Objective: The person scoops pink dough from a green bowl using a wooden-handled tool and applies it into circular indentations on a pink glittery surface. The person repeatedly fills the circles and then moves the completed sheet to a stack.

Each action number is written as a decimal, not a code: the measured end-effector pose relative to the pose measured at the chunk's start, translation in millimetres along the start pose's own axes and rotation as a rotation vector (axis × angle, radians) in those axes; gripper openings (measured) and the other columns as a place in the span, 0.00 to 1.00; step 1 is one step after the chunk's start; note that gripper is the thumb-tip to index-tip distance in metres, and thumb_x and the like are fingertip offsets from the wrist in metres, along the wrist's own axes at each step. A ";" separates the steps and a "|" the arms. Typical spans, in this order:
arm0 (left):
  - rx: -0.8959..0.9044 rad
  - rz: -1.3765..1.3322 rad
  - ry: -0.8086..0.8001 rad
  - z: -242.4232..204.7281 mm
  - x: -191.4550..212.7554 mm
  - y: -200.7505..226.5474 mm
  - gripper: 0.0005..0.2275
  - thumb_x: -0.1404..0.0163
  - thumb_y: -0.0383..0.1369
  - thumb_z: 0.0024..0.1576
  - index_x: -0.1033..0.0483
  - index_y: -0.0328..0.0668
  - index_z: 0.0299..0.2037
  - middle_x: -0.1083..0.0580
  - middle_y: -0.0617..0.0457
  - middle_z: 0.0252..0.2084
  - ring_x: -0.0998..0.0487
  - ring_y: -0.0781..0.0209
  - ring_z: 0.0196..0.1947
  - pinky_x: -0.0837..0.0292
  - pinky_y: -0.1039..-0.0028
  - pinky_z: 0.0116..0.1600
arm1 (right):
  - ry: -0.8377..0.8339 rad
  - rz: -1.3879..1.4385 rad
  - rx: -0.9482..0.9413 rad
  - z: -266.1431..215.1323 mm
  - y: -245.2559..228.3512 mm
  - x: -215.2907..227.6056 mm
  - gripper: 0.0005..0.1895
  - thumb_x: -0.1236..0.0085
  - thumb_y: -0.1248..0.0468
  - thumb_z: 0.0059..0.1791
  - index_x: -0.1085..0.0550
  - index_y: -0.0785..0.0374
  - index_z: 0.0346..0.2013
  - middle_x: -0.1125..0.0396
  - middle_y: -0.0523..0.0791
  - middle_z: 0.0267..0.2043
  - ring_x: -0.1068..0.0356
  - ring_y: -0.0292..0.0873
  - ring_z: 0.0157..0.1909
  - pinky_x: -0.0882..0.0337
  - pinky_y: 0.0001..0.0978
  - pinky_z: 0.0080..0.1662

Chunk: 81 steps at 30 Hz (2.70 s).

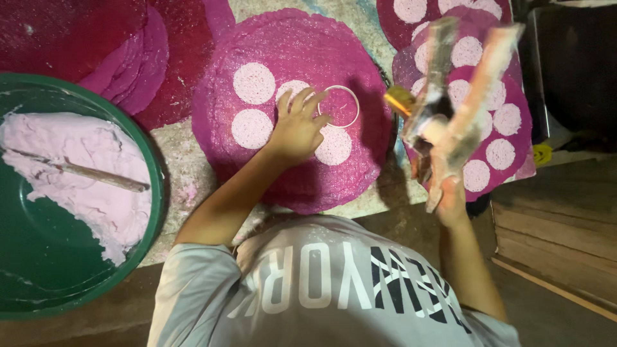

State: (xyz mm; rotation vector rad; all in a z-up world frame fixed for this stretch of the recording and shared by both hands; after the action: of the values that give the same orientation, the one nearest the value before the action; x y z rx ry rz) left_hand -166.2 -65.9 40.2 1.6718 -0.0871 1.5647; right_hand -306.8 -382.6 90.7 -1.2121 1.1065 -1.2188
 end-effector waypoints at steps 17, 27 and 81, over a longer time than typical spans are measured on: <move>-0.506 -2.560 0.433 114.4 12.7 -24.4 0.20 0.64 0.55 0.67 0.33 0.50 0.37 0.31 0.59 0.32 0.28 0.63 0.37 0.27 0.62 0.55 | -0.551 -0.705 -0.819 163.7 -76.6 -20.3 0.45 0.79 0.33 0.54 0.22 0.67 0.41 0.26 0.49 0.30 0.27 0.44 0.34 0.27 0.38 0.41; -0.549 -2.610 0.502 108.6 -26.9 -61.0 0.18 0.64 0.51 0.66 0.32 0.52 0.31 0.29 0.59 0.28 0.26 0.66 0.30 0.22 0.64 0.46 | -0.567 -0.860 -0.748 171.9 -72.2 -53.4 0.43 0.75 0.33 0.53 0.24 0.68 0.30 0.30 0.48 0.23 0.29 0.45 0.25 0.28 0.39 0.35; -0.012 -0.150 0.169 76.2 -23.6 9.2 0.14 0.43 0.38 0.48 0.17 0.46 0.43 0.32 0.43 0.57 0.36 0.39 0.57 0.39 0.48 0.58 | 0.015 -0.001 0.148 85.4 -29.8 -23.3 0.45 0.57 0.27 0.53 0.34 0.71 0.53 0.35 0.47 0.39 0.36 0.37 0.31 0.38 0.28 0.31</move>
State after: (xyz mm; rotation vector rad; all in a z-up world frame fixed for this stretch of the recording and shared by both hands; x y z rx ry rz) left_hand -115.8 -128.0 33.3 1.4941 0.1138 1.5809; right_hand -224.9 -353.6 125.0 -1.0920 1.0081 -1.2890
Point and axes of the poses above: each hand's wrist, its own z-axis towards the middle knuckle, its own x-axis out of the back of the hand, y = z × x, the point moved 1 cm from there along z, towards the middle knuckle
